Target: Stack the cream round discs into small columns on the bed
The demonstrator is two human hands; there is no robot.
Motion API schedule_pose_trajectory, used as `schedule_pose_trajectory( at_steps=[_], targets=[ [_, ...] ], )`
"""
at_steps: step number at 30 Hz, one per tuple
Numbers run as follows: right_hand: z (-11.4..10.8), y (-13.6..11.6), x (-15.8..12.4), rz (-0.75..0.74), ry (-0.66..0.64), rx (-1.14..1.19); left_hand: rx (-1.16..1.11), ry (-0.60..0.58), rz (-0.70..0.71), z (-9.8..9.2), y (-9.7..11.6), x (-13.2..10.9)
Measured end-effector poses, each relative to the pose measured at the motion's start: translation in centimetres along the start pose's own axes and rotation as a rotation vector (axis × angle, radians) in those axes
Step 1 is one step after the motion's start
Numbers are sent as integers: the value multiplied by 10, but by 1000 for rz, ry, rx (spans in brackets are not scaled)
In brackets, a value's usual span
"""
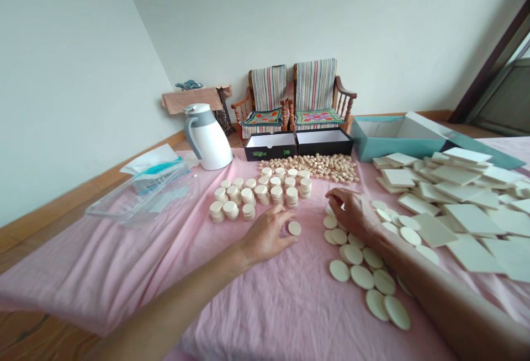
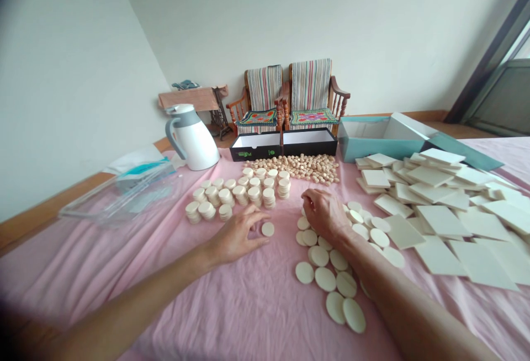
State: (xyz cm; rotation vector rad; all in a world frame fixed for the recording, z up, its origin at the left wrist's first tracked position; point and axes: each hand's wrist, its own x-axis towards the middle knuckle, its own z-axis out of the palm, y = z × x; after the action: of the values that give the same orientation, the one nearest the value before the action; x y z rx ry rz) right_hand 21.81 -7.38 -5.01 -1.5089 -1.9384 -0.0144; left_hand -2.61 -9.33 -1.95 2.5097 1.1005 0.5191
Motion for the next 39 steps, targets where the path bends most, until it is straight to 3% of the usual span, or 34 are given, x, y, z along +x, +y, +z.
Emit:
schedule_pose_trajectory(
  at_steps=[7, 11, 17, 26, 39],
  targets=[
    [3, 6, -1, -16, -6, 2, 62, 61, -8, 2, 6, -1],
    [5, 7, -1, -17, -6, -5, 137, 154, -41, -26, -3, -9],
    [4, 3, -2, -13, -42, -8, 341, 268, -95, -66, -34, -18],
    [4, 4, -2, -29, -53, -6, 551, 230, -130, -56, -41, -25],
    [3, 2, -1, -40, -51, 15, 550, 217, -132, -57, -39, -27]
  ],
)
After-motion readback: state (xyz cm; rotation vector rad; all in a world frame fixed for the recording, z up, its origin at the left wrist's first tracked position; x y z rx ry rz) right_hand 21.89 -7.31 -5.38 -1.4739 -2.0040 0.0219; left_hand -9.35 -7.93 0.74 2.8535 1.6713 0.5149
